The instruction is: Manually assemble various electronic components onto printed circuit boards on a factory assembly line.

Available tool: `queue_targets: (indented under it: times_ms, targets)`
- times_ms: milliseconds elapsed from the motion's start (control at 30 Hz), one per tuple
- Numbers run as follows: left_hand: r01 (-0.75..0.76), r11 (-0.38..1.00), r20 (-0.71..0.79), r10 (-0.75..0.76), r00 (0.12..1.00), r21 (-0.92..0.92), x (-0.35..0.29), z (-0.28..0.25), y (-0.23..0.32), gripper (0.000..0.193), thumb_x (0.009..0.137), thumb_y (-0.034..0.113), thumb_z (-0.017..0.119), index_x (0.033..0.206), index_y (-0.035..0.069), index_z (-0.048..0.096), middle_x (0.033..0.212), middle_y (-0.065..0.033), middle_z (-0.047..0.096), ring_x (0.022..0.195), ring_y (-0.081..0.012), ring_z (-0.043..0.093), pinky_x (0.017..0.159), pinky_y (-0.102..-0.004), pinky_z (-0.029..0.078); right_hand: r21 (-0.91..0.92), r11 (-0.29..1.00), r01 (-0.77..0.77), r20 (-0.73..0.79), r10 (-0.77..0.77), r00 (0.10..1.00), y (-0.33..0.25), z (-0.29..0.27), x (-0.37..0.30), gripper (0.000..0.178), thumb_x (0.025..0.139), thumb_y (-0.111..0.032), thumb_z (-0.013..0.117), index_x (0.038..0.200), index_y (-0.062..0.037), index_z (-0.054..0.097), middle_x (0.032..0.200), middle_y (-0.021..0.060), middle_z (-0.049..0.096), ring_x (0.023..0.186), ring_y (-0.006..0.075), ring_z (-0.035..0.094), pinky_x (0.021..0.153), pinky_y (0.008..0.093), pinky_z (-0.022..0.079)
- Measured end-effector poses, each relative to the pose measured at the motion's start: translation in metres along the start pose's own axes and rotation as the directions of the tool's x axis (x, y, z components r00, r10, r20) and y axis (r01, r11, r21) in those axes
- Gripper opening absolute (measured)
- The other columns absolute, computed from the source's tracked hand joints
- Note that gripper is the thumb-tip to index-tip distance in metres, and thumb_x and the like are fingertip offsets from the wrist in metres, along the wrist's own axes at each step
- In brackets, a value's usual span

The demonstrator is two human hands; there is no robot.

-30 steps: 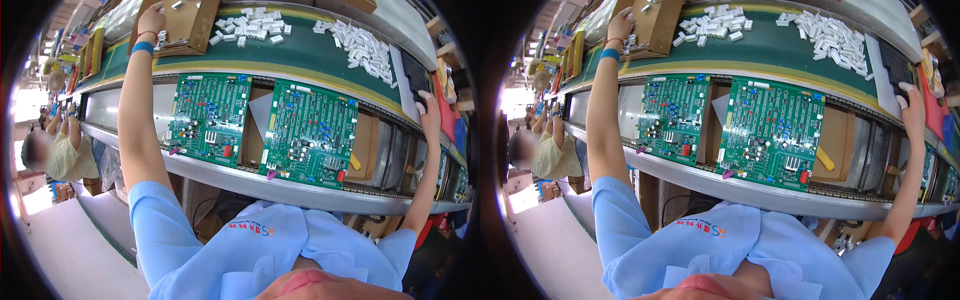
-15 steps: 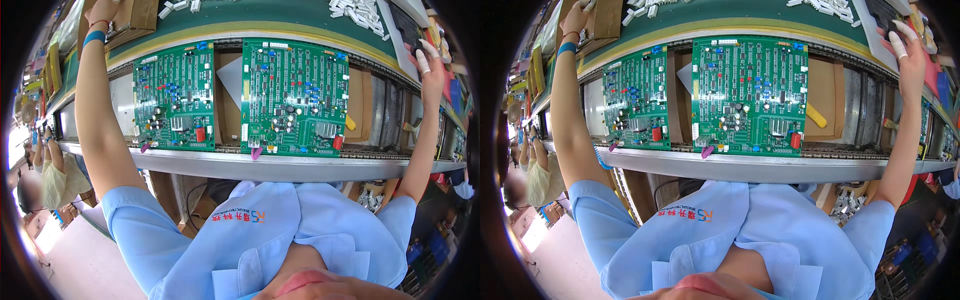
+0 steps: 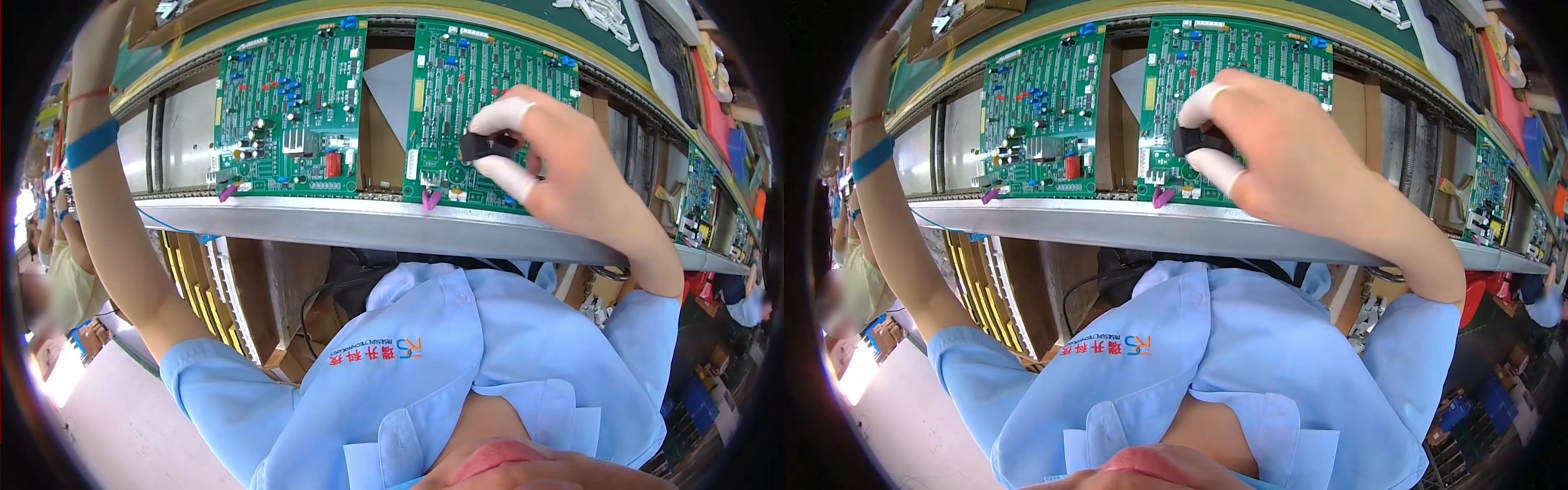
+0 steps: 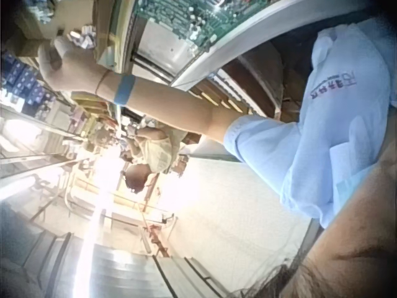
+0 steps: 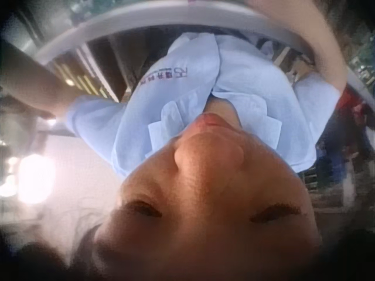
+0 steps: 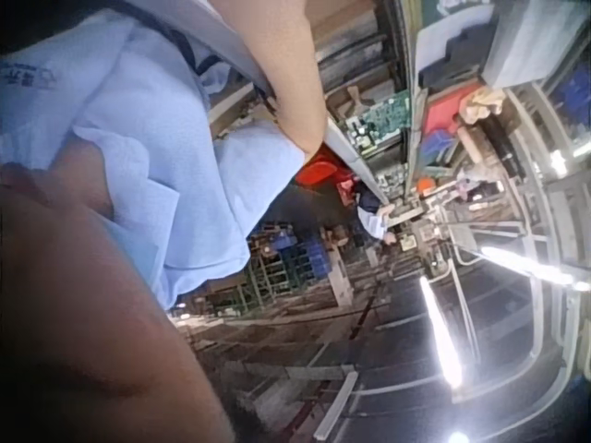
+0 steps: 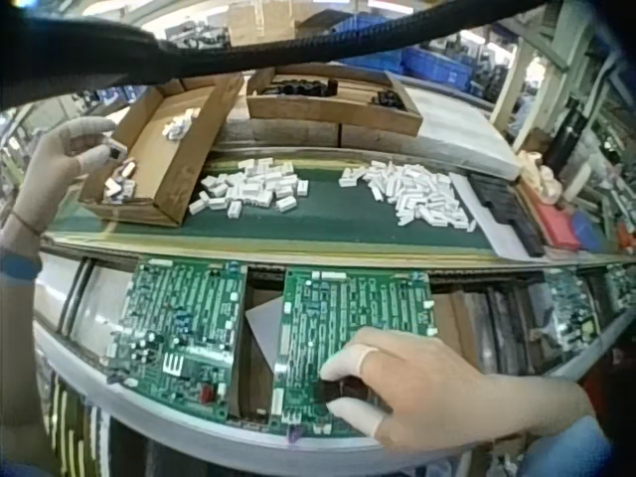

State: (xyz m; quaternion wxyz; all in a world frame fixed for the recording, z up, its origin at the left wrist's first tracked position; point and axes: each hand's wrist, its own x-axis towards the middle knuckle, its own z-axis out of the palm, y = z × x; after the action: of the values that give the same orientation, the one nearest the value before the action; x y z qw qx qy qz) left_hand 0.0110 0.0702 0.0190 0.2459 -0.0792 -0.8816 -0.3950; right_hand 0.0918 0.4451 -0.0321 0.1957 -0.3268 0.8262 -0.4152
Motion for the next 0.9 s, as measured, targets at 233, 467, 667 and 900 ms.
queue_targets:
  times_ms: [233, 467, 667, 900]
  targets:
    - [0.011, 0.986, 0.244, 0.03, 0.969, -0.164, -0.054, -0.015, 0.029, 0.033, 0.087, 0.011, 0.07, 0.114, -0.006, 0.065, 0.112, -0.0238, 0.066, 0.102, -0.03, 0.065, 0.089, -0.0421, 0.053, -0.562, 0.797, 0.221, 0.0, -0.267, 0.964, 0.0, 0.037, 0.004, 0.015, 0.076, -0.003, 0.066, 0.082, 0.0008, 0.053, 0.085, 0.0134, 0.052, 0.083, 0.0288, 0.06, 0.064, 0.0383, 0.053]
    - [0.193, 0.971, 0.153, -0.215, 0.965, 0.143, -0.09, -0.004, 0.055, 0.023, 0.08, -0.007, 0.069, 0.102, -0.003, 0.065, 0.091, -0.0094, 0.07, 0.088, -0.0133, 0.068, 0.079, -0.0255, 0.056, -0.669, 0.722, 0.176, 0.011, -0.227, 0.974, -0.005, 0.046, 0.004, 0.01, 0.073, 0.0, 0.061, 0.079, 0.0017, 0.053, 0.083, 0.0126, 0.052, 0.082, 0.0269, 0.059, 0.062, 0.0355, 0.054]
    - [0.193, 0.977, 0.261, -0.211, 0.942, 0.093, -0.108, 0.011, 0.056, 0.024, 0.084, 0.006, 0.07, 0.108, 0.002, 0.069, 0.095, -0.0066, 0.071, 0.086, -0.014, 0.066, 0.081, -0.0275, 0.052, -0.685, 0.71, 0.164, -0.015, -0.239, 0.971, -0.001, 0.047, 0.001, 0.008, 0.075, -0.002, 0.061, 0.078, 0.001, 0.054, 0.083, 0.0118, 0.052, 0.082, 0.0257, 0.059, 0.061, 0.0345, 0.054]
    - [-0.182, 0.977, 0.445, 0.117, 0.888, 0.107, -0.125, 0.049, 0.08, 0.027, 0.078, 0.01, 0.078, 0.105, 0.011, 0.075, 0.088, -0.0041, 0.07, 0.083, -0.0169, 0.059, 0.088, -0.0318, 0.043, -0.629, 0.738, 0.242, -0.043, -0.345, 0.938, 0.005, 0.039, -0.002, 0.013, 0.082, -0.007, 0.065, 0.093, -0.0006, 0.063, 0.082, 0.0095, 0.055, 0.078, 0.0254, 0.061, 0.06, 0.0352, 0.052]
